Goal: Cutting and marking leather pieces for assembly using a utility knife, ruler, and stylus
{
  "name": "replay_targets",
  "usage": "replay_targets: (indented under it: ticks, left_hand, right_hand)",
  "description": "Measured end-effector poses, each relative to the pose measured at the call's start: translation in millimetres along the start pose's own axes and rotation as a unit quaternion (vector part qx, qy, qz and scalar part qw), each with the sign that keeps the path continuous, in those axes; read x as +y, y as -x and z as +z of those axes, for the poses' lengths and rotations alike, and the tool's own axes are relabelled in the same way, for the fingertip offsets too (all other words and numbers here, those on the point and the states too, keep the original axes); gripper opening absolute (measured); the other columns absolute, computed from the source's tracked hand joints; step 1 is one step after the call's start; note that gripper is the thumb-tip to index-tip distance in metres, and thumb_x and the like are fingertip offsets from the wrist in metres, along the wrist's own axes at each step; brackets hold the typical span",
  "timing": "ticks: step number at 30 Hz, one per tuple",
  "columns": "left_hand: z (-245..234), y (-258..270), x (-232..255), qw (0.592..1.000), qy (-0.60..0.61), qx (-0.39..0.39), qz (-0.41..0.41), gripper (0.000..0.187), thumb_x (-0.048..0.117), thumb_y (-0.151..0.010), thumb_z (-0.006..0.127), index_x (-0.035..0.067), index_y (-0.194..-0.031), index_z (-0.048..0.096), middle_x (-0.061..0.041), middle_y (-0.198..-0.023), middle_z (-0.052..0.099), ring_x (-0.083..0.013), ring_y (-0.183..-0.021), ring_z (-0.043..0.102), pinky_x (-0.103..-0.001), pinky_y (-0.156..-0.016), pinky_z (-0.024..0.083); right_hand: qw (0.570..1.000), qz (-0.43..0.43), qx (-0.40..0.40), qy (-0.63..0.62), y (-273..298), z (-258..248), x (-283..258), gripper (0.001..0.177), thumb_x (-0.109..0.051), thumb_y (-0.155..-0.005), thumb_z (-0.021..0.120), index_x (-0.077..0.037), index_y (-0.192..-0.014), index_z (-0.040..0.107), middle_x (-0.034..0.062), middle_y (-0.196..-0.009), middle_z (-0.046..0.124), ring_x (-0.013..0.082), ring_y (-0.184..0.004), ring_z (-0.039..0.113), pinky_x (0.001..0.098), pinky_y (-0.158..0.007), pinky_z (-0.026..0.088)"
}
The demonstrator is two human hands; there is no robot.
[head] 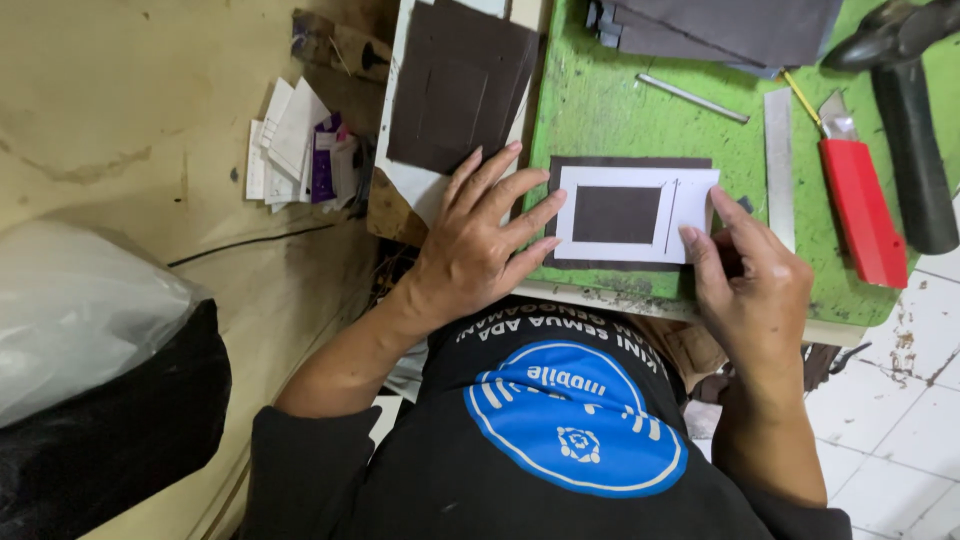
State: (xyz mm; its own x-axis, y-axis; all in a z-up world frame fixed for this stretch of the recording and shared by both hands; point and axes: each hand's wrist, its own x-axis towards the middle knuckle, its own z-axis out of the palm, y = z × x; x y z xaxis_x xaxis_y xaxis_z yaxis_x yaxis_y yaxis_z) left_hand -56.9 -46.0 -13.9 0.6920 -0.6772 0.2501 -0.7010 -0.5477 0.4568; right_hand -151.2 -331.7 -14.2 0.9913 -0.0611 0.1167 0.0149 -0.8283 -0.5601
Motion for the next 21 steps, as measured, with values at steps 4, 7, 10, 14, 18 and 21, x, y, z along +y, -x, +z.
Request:
replay_targets:
  ticks: [4,7,10,14,18,21]
  left_hand:
    - [1.6,0.0,-1.7,1.000,0.013,-0.005,0.000,0.040,0.027,-0.097,0.081,0.010,-0.132,0.070,-0.013,-0.137,0.060,-0.0367,-0.142,0.043,-0.060,-0.118,0.035]
    - [0.5,0.0,-2.0,1.000,0.010,-0.002,0.002,0.039,0.028,-0.098,0.081,0.010,-0.131,0.070,-0.013,-0.136,0.061,-0.0363,-0.141,0.044,-0.059,-0.118,0.035]
    - [0.5,-0.4,-2.4,1.000,0.015,-0.002,0.004,0.039,0.027,-0.098,0.081,0.010,-0.131,0.070,-0.013,-0.135,0.062,-0.0374,-0.140,0.045,-0.059,-0.118,0.035]
    - [2.7,0.6,-3.3,1.000,0.022,0.003,0.006,0.042,0.024,-0.096,0.084,0.010,-0.132,0.069,-0.015,-0.134,0.063,-0.0396,-0.140,0.046,-0.060,-0.117,0.035]
    - [3.0,-0.2,-3.0,1.000,0.012,0.006,0.010,0.042,0.025,-0.096,0.084,0.011,-0.132,0.069,-0.015,-0.134,0.063,-0.0392,-0.140,0.047,-0.059,-0.117,0.035]
    - [0.6,-0.4,-3.4,1.000,0.011,0.001,0.009,0.040,0.025,-0.098,0.082,0.010,-0.133,0.069,-0.015,-0.134,0.063,-0.0391,-0.140,0.047,-0.059,-0.117,0.035]
  right_hand:
    - [1.000,0.011,-0.006,-0.010,-1.1,-1.3,-2.0,0.037,-0.006,-0.108,0.081,0.009,-0.141,0.071,0.0174,-0.099,0.071,0.0233,-0.075,0.061,0.0366,-0.073,0.050]
    - [1.000,0.007,-0.008,-0.008,-1.5,-1.3,-2.0,0.037,-0.006,-0.108,0.081,0.010,-0.140,0.071,0.0184,-0.101,0.073,0.0236,-0.077,0.062,0.0369,-0.074,0.051]
    - [1.000,0.011,-0.005,-0.005,-2.2,-1.3,-2.2,0.037,-0.006,-0.107,0.081,0.008,-0.140,0.071,0.0182,-0.102,0.073,0.0236,-0.078,0.064,0.0371,-0.074,0.051]
    - [1.000,0.019,-0.001,-0.015,-3.3,-0.7,-3.8,0.038,-0.007,-0.105,0.081,0.006,-0.139,0.070,0.0197,-0.109,0.075,0.0226,-0.079,0.065,0.0358,-0.075,0.052]
    - [1.000,0.012,0.002,-0.014,-2.4,-0.5,-1.8,0.038,-0.007,-0.105,0.081,0.005,-0.139,0.070,0.0176,-0.105,0.074,0.0225,-0.078,0.064,0.0360,-0.075,0.052]
    - [1.000,0.011,-0.006,-0.012,-2.8,-0.9,-2.8,0.036,-0.007,-0.106,0.080,0.006,-0.139,0.071,0.0158,-0.101,0.072,0.0222,-0.076,0.062,0.0357,-0.074,0.051]
